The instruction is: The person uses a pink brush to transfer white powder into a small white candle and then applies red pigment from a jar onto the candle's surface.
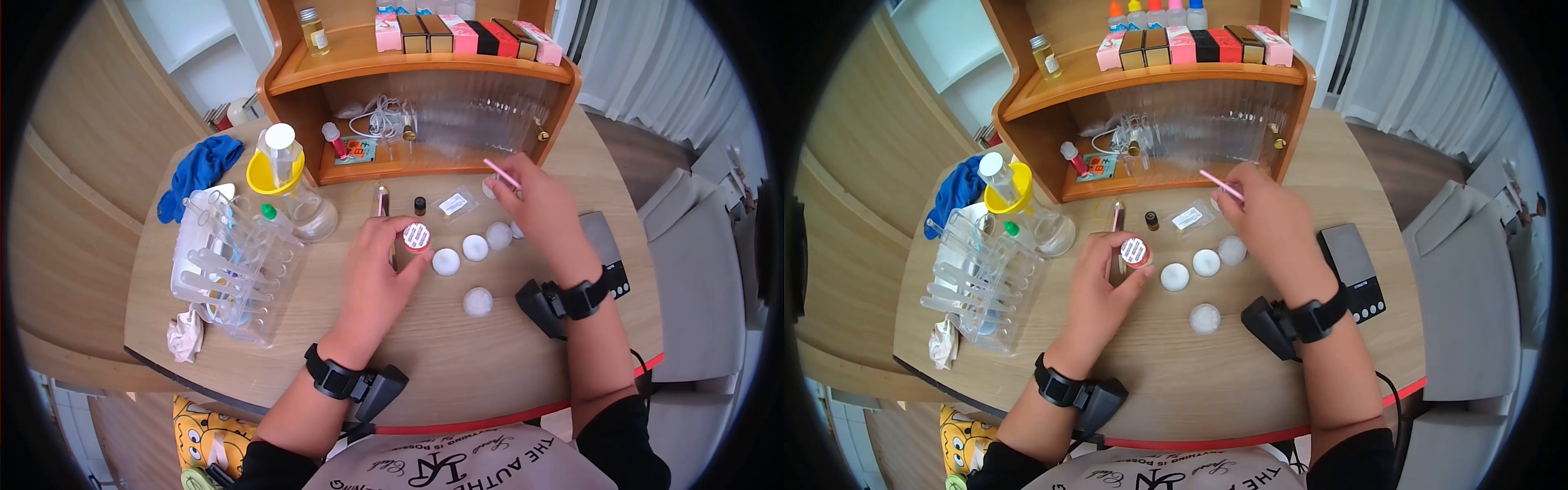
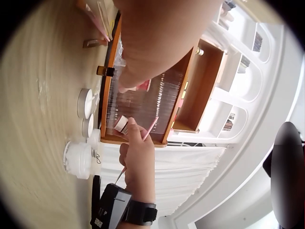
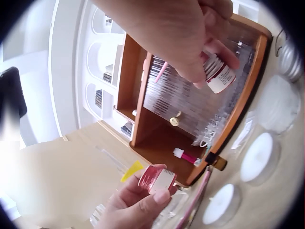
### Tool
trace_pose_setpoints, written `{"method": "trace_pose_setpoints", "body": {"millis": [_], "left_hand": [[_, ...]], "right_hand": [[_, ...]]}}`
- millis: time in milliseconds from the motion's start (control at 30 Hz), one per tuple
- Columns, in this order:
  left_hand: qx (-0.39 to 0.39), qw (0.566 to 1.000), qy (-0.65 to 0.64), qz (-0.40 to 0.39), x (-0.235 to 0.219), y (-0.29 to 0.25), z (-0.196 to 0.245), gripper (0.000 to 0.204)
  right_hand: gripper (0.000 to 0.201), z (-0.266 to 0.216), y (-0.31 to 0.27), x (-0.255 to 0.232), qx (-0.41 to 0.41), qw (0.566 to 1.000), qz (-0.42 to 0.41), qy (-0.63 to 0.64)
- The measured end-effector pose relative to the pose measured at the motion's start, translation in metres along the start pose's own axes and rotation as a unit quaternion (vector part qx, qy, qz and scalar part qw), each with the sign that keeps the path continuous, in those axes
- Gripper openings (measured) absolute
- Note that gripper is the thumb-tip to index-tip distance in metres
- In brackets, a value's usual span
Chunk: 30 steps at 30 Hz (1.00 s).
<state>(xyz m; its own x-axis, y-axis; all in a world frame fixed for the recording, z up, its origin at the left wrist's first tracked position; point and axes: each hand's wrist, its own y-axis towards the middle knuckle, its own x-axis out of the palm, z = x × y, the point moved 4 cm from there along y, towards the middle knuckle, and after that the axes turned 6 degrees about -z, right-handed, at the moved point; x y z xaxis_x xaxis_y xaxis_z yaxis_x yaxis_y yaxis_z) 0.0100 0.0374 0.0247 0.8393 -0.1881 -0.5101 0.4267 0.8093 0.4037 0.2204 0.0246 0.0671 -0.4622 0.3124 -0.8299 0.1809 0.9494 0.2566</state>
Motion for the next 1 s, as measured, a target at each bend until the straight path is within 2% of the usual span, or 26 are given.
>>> {"method": "trace_pose_setpoints", "body": {"millis": [33,67,133,300,433,500,567,633,700,833,900,1000], "left_hand": [[0.012,0.997,0.081,-0.005,-0.001,0.001,0.0,0.032],[0.014,0.997,0.079,-0.006,-0.001,0.0,0.0,0.032],[0.019,0.986,0.166,-0.005,-0.001,-0.001,-0.001,0.031],[0.007,0.981,0.192,-0.02,0.003,-0.001,-0.006,0.031],[-0.003,0.98,0.195,-0.035,0.006,0.0,-0.008,0.031],[0.001,0.979,0.203,-0.035,0.007,-0.001,-0.011,0.031],[0.004,0.977,0.211,-0.038,0.008,-0.001,-0.014,0.031],[0.011,0.979,0.201,-0.023,0.008,-0.001,-0.016,0.031],[0.038,0.973,0.224,-0.038,0.007,0.001,-0.013,0.033],[-0.045,0.977,0.198,-0.067,0.009,0.001,-0.013,0.033],[-0.047,0.971,0.222,-0.08,0.011,0.001,-0.006,0.03],[-0.081,0.984,0.146,-0.061,0.014,0.002,-0.012,0.033]], "right_hand": [[0.02,0.005,0.001,0.005,-0.005,0.999,0.001,-0.053],[0.02,0.011,0.001,0.01,-0.003,0.998,0.002,-0.055],[0.018,0.017,0.0,0.019,-0.049,0.988,0.009,-0.144],[0.019,0.028,0.002,0.023,-0.057,0.984,0.008,-0.17],[0.019,0.0,-0.008,0.003,-0.075,0.983,0.038,-0.162],[0.017,-0.037,-0.028,-0.024,-0.119,0.986,-0.039,-0.113],[0.014,-0.08,-0.061,-0.047,-0.179,0.969,-0.141,-0.094],[0.013,-0.1,-0.088,-0.057,-0.157,0.937,-0.309,-0.039],[0.015,-0.116,-0.108,-0.065,-0.233,0.928,-0.266,-0.121],[0.017,-0.09,-0.126,-0.061,-0.181,0.929,-0.307,-0.101],[0.019,-0.077,-0.123,-0.061,-0.156,0.927,-0.327,-0.09],[0.022,-0.064,-0.104,-0.062,-0.125,0.926,-0.35,-0.072]]}}
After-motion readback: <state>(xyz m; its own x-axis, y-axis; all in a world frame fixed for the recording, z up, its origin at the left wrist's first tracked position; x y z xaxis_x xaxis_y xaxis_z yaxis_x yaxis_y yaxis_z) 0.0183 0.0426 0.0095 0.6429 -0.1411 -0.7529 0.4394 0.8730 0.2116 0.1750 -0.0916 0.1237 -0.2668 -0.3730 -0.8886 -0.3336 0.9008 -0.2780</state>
